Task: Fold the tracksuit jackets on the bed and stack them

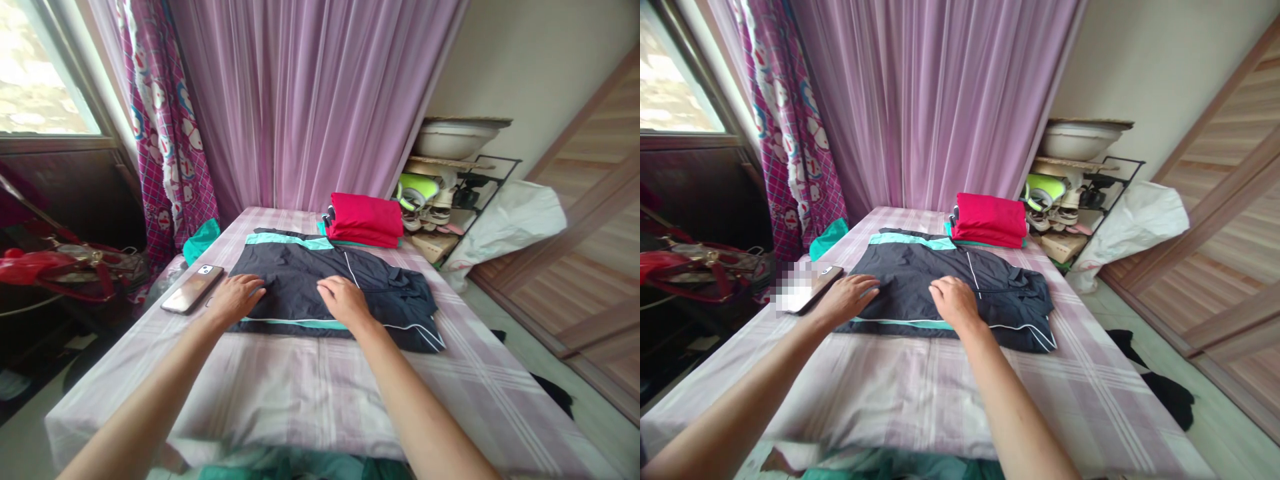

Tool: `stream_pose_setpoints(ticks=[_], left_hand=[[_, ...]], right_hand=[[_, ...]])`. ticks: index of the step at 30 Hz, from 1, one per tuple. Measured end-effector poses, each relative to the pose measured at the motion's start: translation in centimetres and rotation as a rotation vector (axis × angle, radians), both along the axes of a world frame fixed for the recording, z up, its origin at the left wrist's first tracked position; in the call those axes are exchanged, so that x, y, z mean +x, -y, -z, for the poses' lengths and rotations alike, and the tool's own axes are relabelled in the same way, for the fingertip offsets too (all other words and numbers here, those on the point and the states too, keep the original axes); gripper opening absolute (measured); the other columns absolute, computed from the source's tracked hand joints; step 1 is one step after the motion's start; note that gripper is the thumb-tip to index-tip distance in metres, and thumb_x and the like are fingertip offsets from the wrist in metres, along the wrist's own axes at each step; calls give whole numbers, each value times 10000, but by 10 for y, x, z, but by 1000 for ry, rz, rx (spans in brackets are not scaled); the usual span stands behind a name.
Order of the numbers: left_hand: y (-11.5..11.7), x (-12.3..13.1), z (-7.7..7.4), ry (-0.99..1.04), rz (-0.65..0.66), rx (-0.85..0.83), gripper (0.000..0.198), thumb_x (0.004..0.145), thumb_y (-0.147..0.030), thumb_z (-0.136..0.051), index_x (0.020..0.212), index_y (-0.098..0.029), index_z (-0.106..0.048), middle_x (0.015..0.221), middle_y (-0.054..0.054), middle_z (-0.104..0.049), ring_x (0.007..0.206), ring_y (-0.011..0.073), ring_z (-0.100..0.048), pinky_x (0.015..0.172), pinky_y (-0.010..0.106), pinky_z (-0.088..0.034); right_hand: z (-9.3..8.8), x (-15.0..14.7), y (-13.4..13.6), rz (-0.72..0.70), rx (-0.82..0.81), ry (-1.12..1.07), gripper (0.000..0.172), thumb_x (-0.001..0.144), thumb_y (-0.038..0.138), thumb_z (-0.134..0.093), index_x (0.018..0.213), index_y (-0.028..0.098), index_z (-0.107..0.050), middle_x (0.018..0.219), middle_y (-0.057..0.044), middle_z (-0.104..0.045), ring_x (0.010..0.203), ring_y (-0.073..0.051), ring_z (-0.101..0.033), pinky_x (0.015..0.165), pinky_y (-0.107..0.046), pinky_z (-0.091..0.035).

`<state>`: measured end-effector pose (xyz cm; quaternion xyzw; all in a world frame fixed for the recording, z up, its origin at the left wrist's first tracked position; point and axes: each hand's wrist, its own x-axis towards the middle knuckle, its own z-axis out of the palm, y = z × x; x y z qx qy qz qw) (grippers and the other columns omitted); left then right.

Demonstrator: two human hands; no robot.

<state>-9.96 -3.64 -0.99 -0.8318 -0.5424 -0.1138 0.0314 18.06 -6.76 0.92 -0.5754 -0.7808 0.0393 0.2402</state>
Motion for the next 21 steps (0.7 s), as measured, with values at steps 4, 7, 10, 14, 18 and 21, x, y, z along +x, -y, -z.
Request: stream_pose_setpoints(ticks=[4, 7, 10, 14, 18, 21], left_hand=[[-12, 39, 25, -81, -182, -79, 545, 969, -512, -360, 1446, -275, -477, 1549, 82, -421, 1441, 310, -342, 1163, 575, -234], [-11, 49, 39, -97, -206, -154, 611, 973, -542, -320, 1510, -257, -376, 1595, 85, -330, 1477, 305, -269, 1179, 588, -186], [-11, 47, 41, -104, -207, -172, 615, 975, -557, -295, 1516, -274, -361, 1604, 68, -313, 1485, 297, -251, 1184, 585, -170], [-14, 43, 37, -114, -207, -170, 613, 975, -567, -288, 1516, -288, -358, 1604, 69, -316, 1483, 299, -254, 1176, 606, -158], [-15, 41, 37, -138, -221, -172, 612, 975, -570, -283, 1518, -296, -350, 1605, 79, -313, 1482, 307, -254, 1166, 621, -155], [-15, 39, 38, -135, -206, -171, 608, 975, -566, -285, 1518, -299, -351, 1602, 87, -319, 1479, 312, -261, 1161, 622, -164]], right_hand=[[7, -61, -30, -129, -75, 89, 465, 988, 384, -393, 1414, 244, -517, 1497, -65, -489, 1368, -200, -426, 1136, -384, -300], [31, -72, -40, -104, -261, 181, 574, 991, 488, -331, 1493, 220, -408, 1589, -91, -337, 1469, -233, -263, 1193, -481, -159], [46, -48, -35, -58, -318, 220, 619, 994, 519, -254, 1524, 214, -353, 1617, -84, -268, 1491, -220, -205, 1204, -476, -108], [47, 14, -13, 72, -367, 259, 627, 993, 521, -216, 1544, 236, -308, 1628, -59, -236, 1495, -210, -192, 1201, -488, -102], [53, 83, 19, 224, -409, 267, 594, 1000, 471, -193, 1549, 266, -291, 1623, -34, -250, 1492, -190, -207, 1201, -478, -125], [62, 124, 37, 292, -358, 303, 563, 997, 413, -238, 1530, 262, -341, 1605, -54, -297, 1483, -210, -241, 1197, -509, -134]])
